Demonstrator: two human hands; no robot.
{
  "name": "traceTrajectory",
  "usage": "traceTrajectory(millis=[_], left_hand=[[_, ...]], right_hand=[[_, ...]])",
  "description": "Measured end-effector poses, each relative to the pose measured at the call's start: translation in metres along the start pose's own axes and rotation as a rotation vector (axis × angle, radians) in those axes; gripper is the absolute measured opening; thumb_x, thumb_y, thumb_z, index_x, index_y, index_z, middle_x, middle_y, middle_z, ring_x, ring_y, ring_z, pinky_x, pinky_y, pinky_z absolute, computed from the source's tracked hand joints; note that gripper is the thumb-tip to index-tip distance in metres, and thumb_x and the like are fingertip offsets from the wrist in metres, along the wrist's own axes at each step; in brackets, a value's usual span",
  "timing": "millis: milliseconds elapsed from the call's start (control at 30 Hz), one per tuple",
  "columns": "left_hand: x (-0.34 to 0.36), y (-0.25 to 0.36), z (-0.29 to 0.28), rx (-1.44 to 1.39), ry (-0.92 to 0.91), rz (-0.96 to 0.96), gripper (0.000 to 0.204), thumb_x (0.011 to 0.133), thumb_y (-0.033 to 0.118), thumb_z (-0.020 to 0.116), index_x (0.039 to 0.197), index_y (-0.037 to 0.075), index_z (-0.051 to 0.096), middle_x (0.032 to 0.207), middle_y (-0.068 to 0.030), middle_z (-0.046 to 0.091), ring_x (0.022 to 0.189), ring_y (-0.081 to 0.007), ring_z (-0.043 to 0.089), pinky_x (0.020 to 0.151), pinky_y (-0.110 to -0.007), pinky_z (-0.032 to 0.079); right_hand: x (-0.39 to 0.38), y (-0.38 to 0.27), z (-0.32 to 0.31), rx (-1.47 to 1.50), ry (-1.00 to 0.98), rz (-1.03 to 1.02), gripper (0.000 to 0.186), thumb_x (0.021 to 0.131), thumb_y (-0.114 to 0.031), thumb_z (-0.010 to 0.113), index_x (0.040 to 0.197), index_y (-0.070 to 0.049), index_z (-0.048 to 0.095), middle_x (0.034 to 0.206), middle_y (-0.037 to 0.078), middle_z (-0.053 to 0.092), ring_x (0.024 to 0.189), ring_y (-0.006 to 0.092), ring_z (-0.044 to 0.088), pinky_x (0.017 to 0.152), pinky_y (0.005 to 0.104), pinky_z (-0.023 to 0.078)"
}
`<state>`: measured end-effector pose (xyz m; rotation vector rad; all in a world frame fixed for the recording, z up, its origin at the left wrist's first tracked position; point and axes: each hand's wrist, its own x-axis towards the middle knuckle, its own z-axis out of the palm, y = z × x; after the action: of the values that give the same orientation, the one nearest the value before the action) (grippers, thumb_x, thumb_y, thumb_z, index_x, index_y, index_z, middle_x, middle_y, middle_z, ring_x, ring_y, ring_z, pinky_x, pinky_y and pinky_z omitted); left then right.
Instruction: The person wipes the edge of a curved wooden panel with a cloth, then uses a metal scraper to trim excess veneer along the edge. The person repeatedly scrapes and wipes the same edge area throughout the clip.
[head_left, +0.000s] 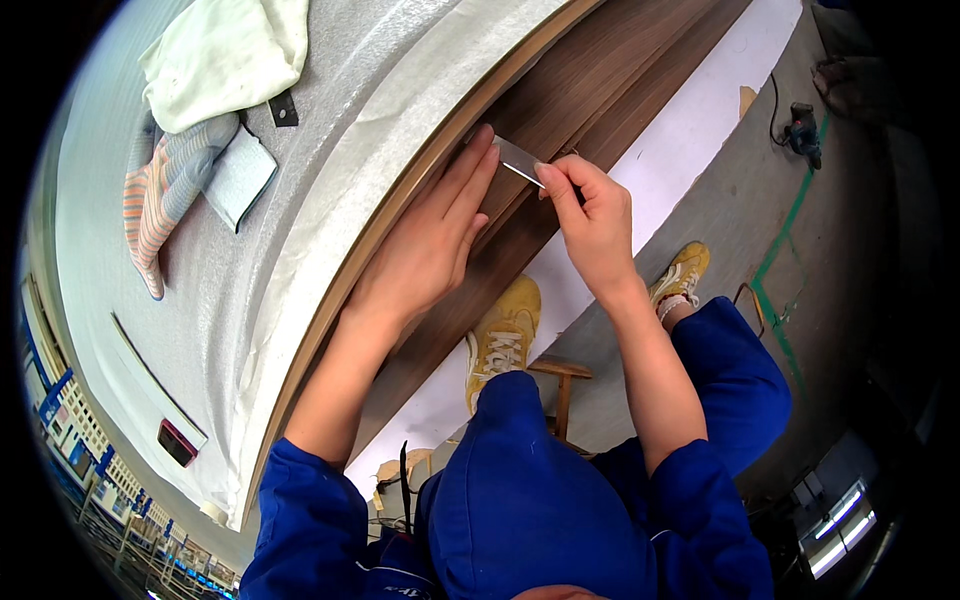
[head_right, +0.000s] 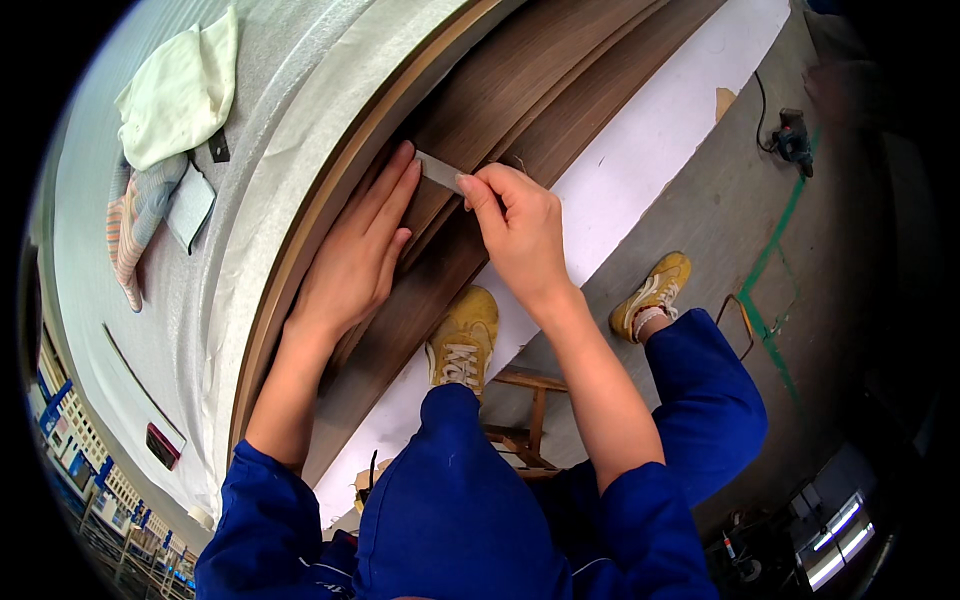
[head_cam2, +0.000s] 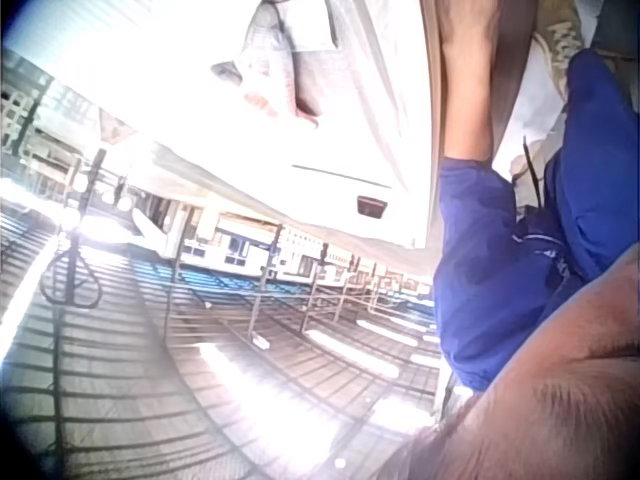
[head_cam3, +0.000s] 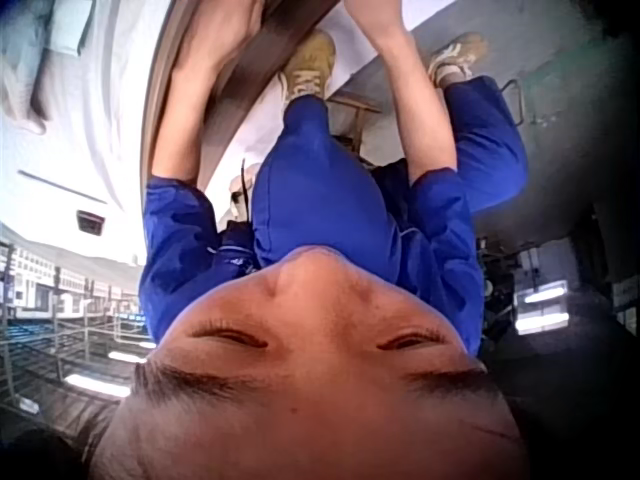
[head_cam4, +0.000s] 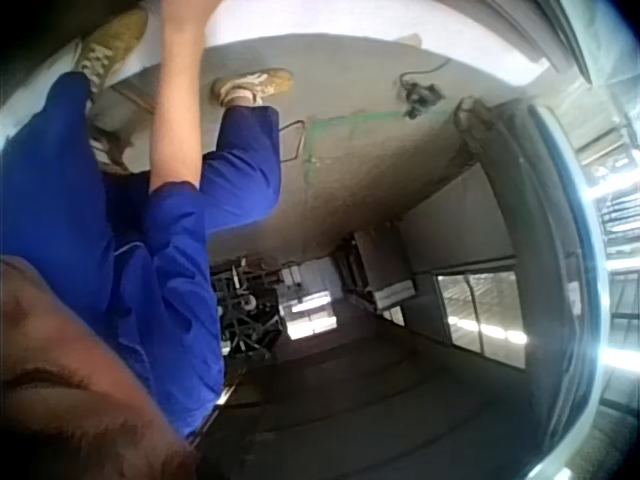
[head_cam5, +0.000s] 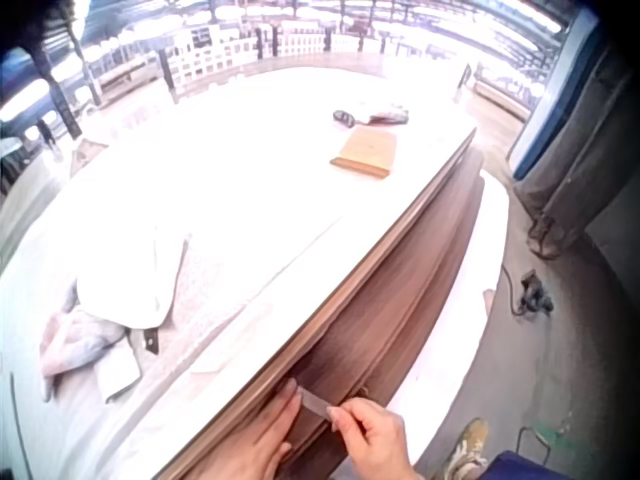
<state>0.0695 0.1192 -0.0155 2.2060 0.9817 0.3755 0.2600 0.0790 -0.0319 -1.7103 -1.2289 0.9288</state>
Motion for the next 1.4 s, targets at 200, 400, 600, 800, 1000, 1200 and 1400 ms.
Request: traceTrajectory(millis=[200,400,600,800,1000,1200,1400], left_hand=[[-0.009,-0.001,-0.002,0.006,-0.006,-0.008,0.061,0.091,0.005,0.055,0.149,0.005,0.037,0.158,-0.0136,0.031,0.143,-0.0346,0.033,0.118,-0.042,0.026],[-0.018,0.000,-0.003,0.034,-0.017,-0.035,0.061,0.091,0.005,0.055,0.150,0.005,0.037,0.158,-0.0133,0.031,0.143,-0.0349,0.034,0.118,-0.043,0.027],[-0.023,0.000,-0.007,0.062,-0.032,-0.044,0.060,0.092,0.005,0.054,0.150,0.005,0.037,0.158,-0.0132,0.031,0.143,-0.0347,0.034,0.118,-0.042,0.027],[-0.027,0.000,-0.007,0.082,-0.037,-0.047,0.060,0.092,0.005,0.054,0.149,0.005,0.037,0.158,-0.0131,0.031,0.142,-0.0348,0.035,0.118,-0.042,0.028],[-0.030,0.001,-0.008,0.071,-0.033,-0.046,0.059,0.092,0.006,0.054,0.149,0.004,0.037,0.158,-0.0134,0.031,0.142,-0.0349,0.035,0.117,-0.042,0.028],[-0.036,0.000,-0.009,0.065,-0.035,-0.052,0.058,0.093,0.007,0.054,0.149,0.004,0.038,0.157,-0.0139,0.032,0.142,-0.0350,0.036,0.117,-0.043,0.028],[-0.041,-0.002,-0.008,0.046,-0.033,-0.044,0.058,0.093,0.007,0.054,0.149,0.003,0.038,0.157,-0.0147,0.032,0.142,-0.0352,0.036,0.117,-0.043,0.029]], right_hand=[[-0.006,-0.005,0.003,-0.007,-0.026,-0.001,0.023,0.095,-0.015,0.063,0.080,0.002,0.061,0.068,0.009,0.059,0.059,0.0177,0.053,0.055,0.0312,0.041],[-0.012,-0.007,0.009,-0.006,-0.025,-0.036,0.022,0.093,-0.014,0.064,0.080,0.003,0.060,0.069,0.011,0.058,0.061,0.0222,0.056,0.057,0.0333,0.043],[-0.015,-0.006,0.013,-0.007,-0.022,-0.064,0.021,0.093,-0.012,0.064,0.080,0.003,0.060,0.069,0.012,0.057,0.062,0.0234,0.055,0.058,0.0342,0.043],[-0.018,-0.006,0.016,-0.003,-0.017,-0.070,0.020,0.093,-0.012,0.064,0.080,0.003,0.060,0.069,0.012,0.058,0.063,0.0244,0.056,0.059,0.0348,0.044],[-0.022,-0.007,0.018,-0.002,-0.024,-0.057,0.020,0.092,-0.012,0.064,0.079,0.003,0.060,0.070,0.012,0.058,0.064,0.0266,0.057,0.060,0.0360,0.044],[-0.026,-0.007,0.021,-0.017,-0.032,-0.071,0.020,0.092,-0.012,0.064,0.079,0.003,0.059,0.070,0.013,0.059,0.066,0.0291,0.057,0.061,0.0373,0.045],[-0.031,-0.007,0.025,-0.012,-0.029,-0.071,0.020,0.092,-0.012,0.065,0.078,0.002,0.059,0.070,0.013,0.058,0.066,0.0292,0.057,0.061,0.0374,0.045]])
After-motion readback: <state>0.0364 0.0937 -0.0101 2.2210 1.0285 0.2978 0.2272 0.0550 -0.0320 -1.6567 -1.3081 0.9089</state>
